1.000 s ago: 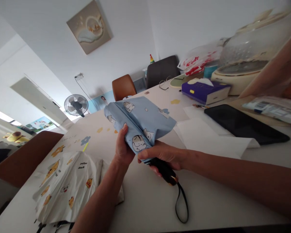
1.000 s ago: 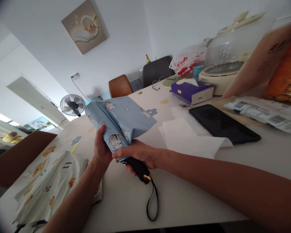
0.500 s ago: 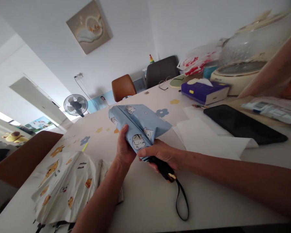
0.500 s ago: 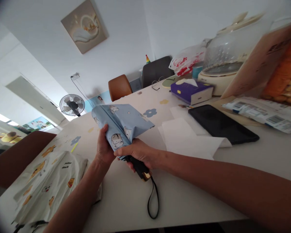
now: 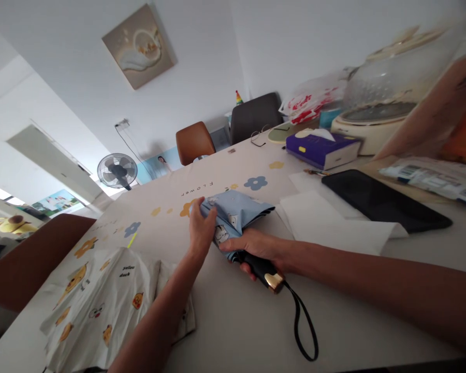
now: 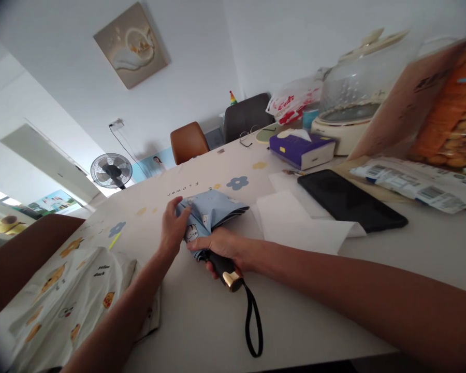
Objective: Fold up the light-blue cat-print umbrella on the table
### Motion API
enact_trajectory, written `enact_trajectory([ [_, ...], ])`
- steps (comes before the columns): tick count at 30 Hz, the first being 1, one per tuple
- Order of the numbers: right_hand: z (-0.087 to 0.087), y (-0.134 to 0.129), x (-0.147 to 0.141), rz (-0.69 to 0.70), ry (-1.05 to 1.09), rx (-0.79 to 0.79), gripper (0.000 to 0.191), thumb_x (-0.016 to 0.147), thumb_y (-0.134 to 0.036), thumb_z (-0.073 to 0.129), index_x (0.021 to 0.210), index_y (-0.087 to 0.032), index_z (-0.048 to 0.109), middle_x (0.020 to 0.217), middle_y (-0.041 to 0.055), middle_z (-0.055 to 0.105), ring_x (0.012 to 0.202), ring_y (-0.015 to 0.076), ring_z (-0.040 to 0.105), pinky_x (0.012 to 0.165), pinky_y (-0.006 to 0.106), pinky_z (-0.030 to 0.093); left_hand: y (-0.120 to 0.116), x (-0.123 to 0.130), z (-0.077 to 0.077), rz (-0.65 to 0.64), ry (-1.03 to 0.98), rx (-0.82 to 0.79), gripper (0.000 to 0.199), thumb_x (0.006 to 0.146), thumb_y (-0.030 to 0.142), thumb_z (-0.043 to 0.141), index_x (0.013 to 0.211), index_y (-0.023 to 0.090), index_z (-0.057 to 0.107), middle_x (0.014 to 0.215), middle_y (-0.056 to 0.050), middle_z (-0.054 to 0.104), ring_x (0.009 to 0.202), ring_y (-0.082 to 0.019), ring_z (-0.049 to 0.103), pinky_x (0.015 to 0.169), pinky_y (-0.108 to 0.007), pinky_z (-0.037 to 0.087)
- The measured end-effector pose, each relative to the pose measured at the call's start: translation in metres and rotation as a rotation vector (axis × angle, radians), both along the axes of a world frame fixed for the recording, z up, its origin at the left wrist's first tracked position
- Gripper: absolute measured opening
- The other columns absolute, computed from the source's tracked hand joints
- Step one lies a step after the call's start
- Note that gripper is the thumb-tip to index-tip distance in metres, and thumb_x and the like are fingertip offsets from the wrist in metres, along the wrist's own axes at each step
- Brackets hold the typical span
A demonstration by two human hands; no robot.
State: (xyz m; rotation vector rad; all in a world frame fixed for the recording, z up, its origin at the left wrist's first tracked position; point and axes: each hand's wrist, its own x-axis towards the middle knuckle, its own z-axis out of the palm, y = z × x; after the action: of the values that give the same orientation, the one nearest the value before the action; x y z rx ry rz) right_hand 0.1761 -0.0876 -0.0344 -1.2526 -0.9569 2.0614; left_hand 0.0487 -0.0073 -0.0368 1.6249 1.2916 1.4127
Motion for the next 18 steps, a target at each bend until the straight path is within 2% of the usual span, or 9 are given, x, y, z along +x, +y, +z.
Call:
enact_trajectory([
  [3, -0.002, 0.002, 0.002, -0.015, 0.011, -0.028, 0.028, 0.069, -0.040, 0.062, 0.071, -0.016, 0.047, 0.045, -0.0043, 0.048, 0.035, 0.0082, 0.044, 0.032, 0.021, 0.042, 0.004, 0.011, 0.005, -0.050, 0.162, -0.010, 0.025, 0.062, 0.021, 0.067, 0.087, 0.023, 0.063, 0.098, -0.004, 0.061, 0.108, -0.021, 0.047, 0.104, -0.035, 0.017],
  [5, -0.002, 0.003, 0.002, -0.013, 0.012, -0.046, 0.029, 0.070, -0.041, 0.062, 0.071, -0.016, 0.047, 0.045, -0.0043, 0.048, 0.034, 0.0081, 0.044, 0.032, 0.020, 0.041, 0.011, 0.014, 0.008, -0.100, 0.324, 0.007, 0.020, 0.066, 0.023, 0.063, 0.087, 0.023, 0.063, 0.097, -0.005, 0.063, 0.105, -0.021, 0.050, 0.105, -0.037, 0.014],
  [11, -0.001, 0.005, 0.003, -0.006, 0.047, -0.097, 0.025, 0.072, -0.038, 0.060, 0.075, -0.017, 0.047, 0.049, -0.0052, 0.049, 0.034, 0.0071, 0.043, 0.032, 0.020, 0.040, 0.039, 0.006, 0.017, -0.336, 0.869, 0.032, 0.030, 0.080, 0.037, 0.046, 0.102, 0.023, 0.060, 0.109, -0.003, 0.062, 0.105, -0.020, 0.051, 0.104, -0.041, 0.016],
  [15, -0.003, 0.006, 0.005, -0.011, 0.061, -0.093, 0.025, 0.071, -0.039, 0.060, 0.076, -0.018, 0.047, 0.052, -0.0048, 0.051, 0.035, 0.0074, 0.043, 0.033, 0.020, 0.041, 0.050, 0.003, 0.021, -0.503, 0.983, 0.088, 0.032, 0.084, 0.043, 0.038, 0.102, 0.027, 0.060, 0.109, 0.002, 0.062, 0.105, -0.018, 0.052, 0.104, -0.039, 0.017],
  [18, -0.003, 0.006, 0.006, 0.025, 0.043, -0.111, 0.024, 0.075, -0.040, 0.055, 0.073, -0.017, 0.046, 0.045, -0.0046, 0.048, 0.033, 0.0086, 0.043, 0.034, 0.020, 0.040, 0.052, 0.002, 0.018, -0.512, 0.958, 0.140, 0.032, 0.083, 0.045, 0.041, 0.101, 0.028, 0.060, 0.109, 0.003, 0.062, 0.103, -0.017, 0.053, 0.103, -0.038, 0.020],
])
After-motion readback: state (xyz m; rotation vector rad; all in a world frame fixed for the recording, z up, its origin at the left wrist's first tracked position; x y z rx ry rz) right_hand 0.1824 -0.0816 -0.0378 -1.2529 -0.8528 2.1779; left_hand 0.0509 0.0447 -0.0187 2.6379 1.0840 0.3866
